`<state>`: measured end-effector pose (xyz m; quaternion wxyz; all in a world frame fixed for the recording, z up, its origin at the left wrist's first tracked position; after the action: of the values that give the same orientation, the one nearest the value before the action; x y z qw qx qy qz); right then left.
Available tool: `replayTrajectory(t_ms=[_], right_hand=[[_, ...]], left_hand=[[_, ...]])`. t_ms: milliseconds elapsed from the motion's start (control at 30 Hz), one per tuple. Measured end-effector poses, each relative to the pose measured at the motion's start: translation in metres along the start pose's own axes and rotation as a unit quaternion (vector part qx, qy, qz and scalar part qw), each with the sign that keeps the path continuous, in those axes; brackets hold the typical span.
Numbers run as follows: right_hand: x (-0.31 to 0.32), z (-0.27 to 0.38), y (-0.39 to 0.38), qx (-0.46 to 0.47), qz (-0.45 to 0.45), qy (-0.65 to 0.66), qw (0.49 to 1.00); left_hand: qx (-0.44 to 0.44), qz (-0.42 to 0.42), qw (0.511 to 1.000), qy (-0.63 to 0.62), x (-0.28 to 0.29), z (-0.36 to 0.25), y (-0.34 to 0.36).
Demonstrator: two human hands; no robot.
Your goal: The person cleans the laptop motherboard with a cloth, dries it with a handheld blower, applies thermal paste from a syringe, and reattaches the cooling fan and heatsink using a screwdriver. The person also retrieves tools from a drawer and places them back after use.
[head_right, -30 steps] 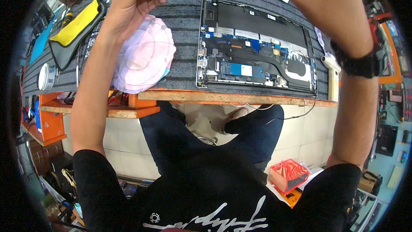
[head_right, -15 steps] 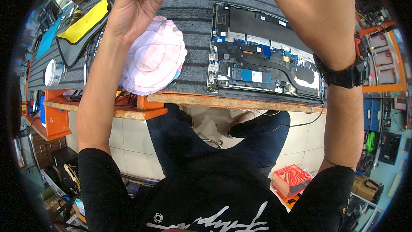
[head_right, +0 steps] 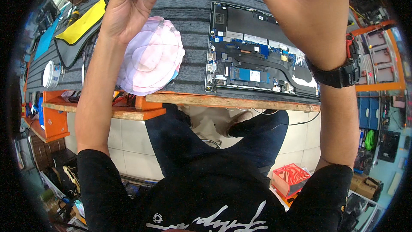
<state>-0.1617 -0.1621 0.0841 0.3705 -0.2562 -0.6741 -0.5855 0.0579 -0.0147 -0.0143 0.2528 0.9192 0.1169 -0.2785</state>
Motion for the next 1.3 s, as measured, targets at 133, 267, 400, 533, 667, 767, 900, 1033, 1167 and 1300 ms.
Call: replayTrajectory(t_ms=[133,267,400,533,667,767,900,1033,1167,1300], right_hand=[[0.001,-0.001,0.001,0.011,0.005,0.043,0.999],[0.003,-0.007,0.0,-0.008,0.0,0.096,0.995],[0.008,-0.012,0.001,-0.018,0.012,0.117,0.993],[0.01,-0.007,0.003,0.008,0.011,0.101,0.995],[0.023,-0.006,0.004,0.002,0.045,0.066,0.997],[0.02,0.006,0.003,-0.118,0.055,0.178,0.975],[0.017,0.001,-0.003,-0.168,0.053,0.276,0.945],[0.024,0.004,-0.005,-0.17,0.079,0.236,0.953],[0.048,0.002,-0.013,-0.135,0.189,0.165,0.959],[0.065,0.002,-0.015,-0.095,0.367,0.106,0.919]], left_hand=[[0.011,-0.018,0.999,0.03,0.004,-0.001,-0.003],[0.005,0.016,0.999,0.035,0.011,0.003,0.0],[0.012,0.038,0.998,0.039,0.012,0.002,-0.002],[0.033,0.055,0.996,0.064,0.016,0.0,-0.005],[0.047,0.071,0.99,0.114,0.011,-0.003,-0.002],[0.012,0.052,0.986,0.158,0.006,-0.001,-0.004],[0.002,0.047,0.984,0.172,0.007,0.001,-0.005],[0.028,0.093,0.975,0.2,0.007,0.002,-0.006],[0.021,0.081,0.974,0.212,-0.005,0.004,-0.006],[-0.031,0.105,0.962,0.251,0.002,0.01,-0.001]])
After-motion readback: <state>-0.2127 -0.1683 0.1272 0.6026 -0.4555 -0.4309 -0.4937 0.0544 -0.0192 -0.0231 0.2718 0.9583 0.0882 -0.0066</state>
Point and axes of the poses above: each hand's wrist, its own y-axis towards the middle knuckle, its own x-axis out of the back of the hand, z = x × y, the point moved 1 cm from there along y, towards the middle knuckle, and after that the axes turned 13 degrees about z, right-handed, at the moved point
